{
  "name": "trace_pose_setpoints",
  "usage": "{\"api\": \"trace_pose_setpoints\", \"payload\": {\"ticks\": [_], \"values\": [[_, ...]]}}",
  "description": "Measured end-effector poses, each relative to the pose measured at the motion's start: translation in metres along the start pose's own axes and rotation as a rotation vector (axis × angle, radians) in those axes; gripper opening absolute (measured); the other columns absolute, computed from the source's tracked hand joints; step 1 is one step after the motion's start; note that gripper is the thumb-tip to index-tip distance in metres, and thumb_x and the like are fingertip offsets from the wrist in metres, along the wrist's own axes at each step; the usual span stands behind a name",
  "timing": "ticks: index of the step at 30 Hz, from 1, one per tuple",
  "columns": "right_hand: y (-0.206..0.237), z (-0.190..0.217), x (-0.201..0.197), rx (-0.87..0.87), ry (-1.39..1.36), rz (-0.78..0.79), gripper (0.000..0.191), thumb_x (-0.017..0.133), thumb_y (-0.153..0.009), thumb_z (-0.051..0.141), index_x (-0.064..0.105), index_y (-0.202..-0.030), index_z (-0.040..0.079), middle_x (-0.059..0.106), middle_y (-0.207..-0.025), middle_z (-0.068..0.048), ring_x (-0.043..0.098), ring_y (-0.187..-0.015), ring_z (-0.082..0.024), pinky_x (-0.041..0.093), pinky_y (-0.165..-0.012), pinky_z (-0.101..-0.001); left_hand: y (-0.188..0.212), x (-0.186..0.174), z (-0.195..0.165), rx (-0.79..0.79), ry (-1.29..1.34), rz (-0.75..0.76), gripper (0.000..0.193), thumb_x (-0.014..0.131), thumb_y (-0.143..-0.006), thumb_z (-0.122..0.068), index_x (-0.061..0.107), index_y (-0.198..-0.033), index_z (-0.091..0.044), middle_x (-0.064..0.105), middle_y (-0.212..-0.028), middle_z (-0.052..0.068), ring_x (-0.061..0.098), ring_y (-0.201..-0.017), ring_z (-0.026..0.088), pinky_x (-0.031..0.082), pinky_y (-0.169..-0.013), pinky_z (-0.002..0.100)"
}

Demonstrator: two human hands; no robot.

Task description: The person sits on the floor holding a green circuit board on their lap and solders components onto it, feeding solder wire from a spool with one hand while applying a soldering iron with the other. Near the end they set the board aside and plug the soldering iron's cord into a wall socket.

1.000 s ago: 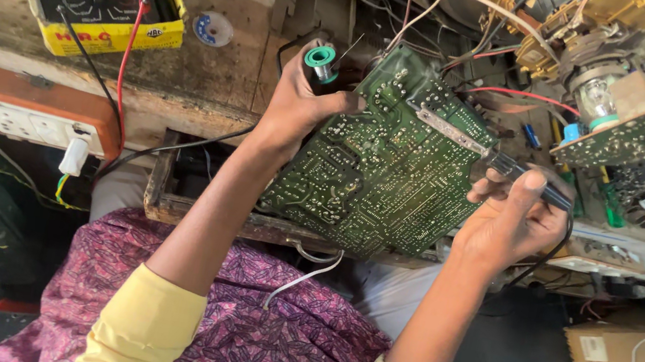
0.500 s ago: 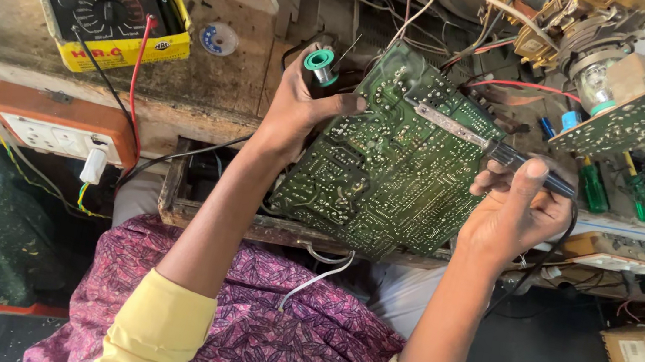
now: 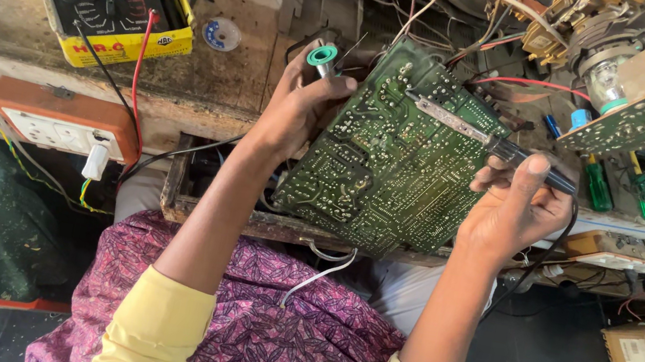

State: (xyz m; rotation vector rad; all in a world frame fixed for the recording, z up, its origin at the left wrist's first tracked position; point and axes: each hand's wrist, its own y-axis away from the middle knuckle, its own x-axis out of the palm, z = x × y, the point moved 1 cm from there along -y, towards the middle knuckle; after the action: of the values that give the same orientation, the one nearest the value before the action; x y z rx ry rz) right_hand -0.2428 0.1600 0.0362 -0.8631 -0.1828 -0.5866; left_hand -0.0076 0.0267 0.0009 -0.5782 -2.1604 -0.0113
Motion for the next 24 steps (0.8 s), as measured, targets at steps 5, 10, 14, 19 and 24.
{"api": "trace_pose_setpoints", "payload": {"ticks": [5,10,14,19,24], "values": [[0.001,-0.001,0.000,0.004,0.010,-0.024,0.034,0.081,-0.102,0.026,0.059,-0.101,0.000,0.069,-0.088,-0.016,0.067,-0.071,-0.022,0.049,-0.052,-0.0332,-0.004,-0.008,0.006,0.030,0.088,0.071,0.046,0.067,-0.095,-0.011,0.046,-0.136,-0.005,0.064,-0.116,0.014,0.070,-0.109,0.026,0.060,-0.096,0.044],[0.001,-0.002,0.000,0.011,0.018,-0.036,0.035,0.081,-0.100,0.027,0.057,-0.101,0.002,0.069,-0.087,-0.015,0.067,-0.068,-0.021,0.050,-0.051,-0.0328,-0.005,-0.013,0.009,0.032,0.012,-0.025,0.038,0.063,-0.097,-0.018,0.045,-0.131,-0.015,0.066,-0.119,0.008,0.069,-0.111,0.022,0.058,-0.098,0.040],[0.003,0.000,0.002,-0.005,0.016,-0.010,0.035,0.081,-0.102,0.027,0.058,-0.102,0.001,0.069,-0.089,-0.016,0.066,-0.067,-0.021,0.049,-0.050,-0.0317,-0.001,-0.011,0.006,0.244,-0.140,0.032,0.029,0.068,-0.103,-0.021,0.056,-0.123,-0.004,0.064,-0.122,0.005,0.064,-0.115,0.014,0.055,-0.102,0.032],[0.005,0.001,0.005,0.013,0.031,-0.005,0.037,0.081,-0.102,0.029,0.060,-0.101,-0.001,0.070,-0.089,-0.015,0.064,-0.063,-0.020,0.047,-0.050,-0.0298,0.020,-0.006,-0.005,0.416,-0.429,-0.008,0.019,0.069,-0.110,-0.019,0.061,-0.118,-0.003,0.063,-0.110,0.002,0.059,-0.105,0.008,0.051,-0.096,0.025],[0.006,-0.001,0.011,-0.019,0.028,-0.018,0.035,0.082,-0.102,0.028,0.060,-0.102,0.000,0.070,-0.089,-0.014,0.067,-0.072,-0.022,0.048,-0.049,-0.0299,0.036,0.012,-0.016,0.505,-0.648,0.009,0.018,0.073,-0.095,-0.012,0.068,-0.110,-0.003,0.069,-0.101,0.000,0.062,-0.093,0.005,0.052,-0.085,0.024]]}}
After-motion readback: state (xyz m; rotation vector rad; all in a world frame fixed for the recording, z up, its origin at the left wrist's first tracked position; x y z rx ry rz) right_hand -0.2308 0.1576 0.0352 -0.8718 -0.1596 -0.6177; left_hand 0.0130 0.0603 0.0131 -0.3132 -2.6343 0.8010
